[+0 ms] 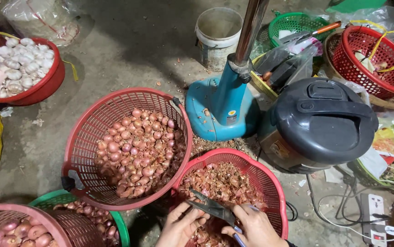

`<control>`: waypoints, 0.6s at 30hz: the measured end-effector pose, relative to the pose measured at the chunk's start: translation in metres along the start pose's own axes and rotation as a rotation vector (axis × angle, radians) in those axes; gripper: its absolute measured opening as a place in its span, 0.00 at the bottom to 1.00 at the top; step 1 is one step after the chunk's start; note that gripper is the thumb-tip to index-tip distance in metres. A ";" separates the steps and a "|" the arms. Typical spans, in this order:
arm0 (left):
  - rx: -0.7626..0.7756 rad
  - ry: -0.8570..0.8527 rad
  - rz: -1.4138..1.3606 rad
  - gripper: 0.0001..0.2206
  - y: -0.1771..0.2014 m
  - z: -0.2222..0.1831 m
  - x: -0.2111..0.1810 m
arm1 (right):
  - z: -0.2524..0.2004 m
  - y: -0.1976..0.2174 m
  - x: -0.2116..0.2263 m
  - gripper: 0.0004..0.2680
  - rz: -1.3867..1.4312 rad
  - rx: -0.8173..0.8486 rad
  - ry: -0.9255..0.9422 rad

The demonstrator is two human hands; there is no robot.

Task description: Trimming the roots and stems of shallots using scissors and sorting them into baskets

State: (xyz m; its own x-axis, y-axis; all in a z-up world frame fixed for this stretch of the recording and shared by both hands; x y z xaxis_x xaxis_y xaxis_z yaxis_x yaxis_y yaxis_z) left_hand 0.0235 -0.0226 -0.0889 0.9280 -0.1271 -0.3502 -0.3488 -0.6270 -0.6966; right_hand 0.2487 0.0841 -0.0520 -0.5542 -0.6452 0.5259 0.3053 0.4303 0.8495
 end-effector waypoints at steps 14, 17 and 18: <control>0.066 -0.231 0.279 0.17 0.004 0.009 0.003 | 0.010 0.003 0.006 0.28 -0.042 0.115 -0.063; -0.078 -0.107 0.259 0.16 -0.027 -0.011 -0.012 | 0.008 -0.004 -0.003 0.23 -0.043 0.106 -0.058; -0.078 -0.107 0.258 0.16 -0.020 -0.004 -0.010 | 0.004 -0.008 -0.008 0.23 -0.043 0.107 -0.058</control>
State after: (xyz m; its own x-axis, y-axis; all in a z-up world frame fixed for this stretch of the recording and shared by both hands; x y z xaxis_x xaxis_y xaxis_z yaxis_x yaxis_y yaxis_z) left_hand 0.0222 -0.0119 -0.0689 0.7891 -0.2110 -0.5770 -0.5570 -0.6419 -0.5270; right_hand 0.2479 0.0885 -0.0631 -0.6100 -0.6283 0.4829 0.1978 0.4694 0.8605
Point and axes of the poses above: each hand's wrist, its own z-axis towards the middle knuckle, its own y-axis out of the back of the hand, x = y × z, the point moved 2 cm from there along z, towards the middle knuckle, and after that the axes turned 6 degrees about -z, right-handed, at the moved point
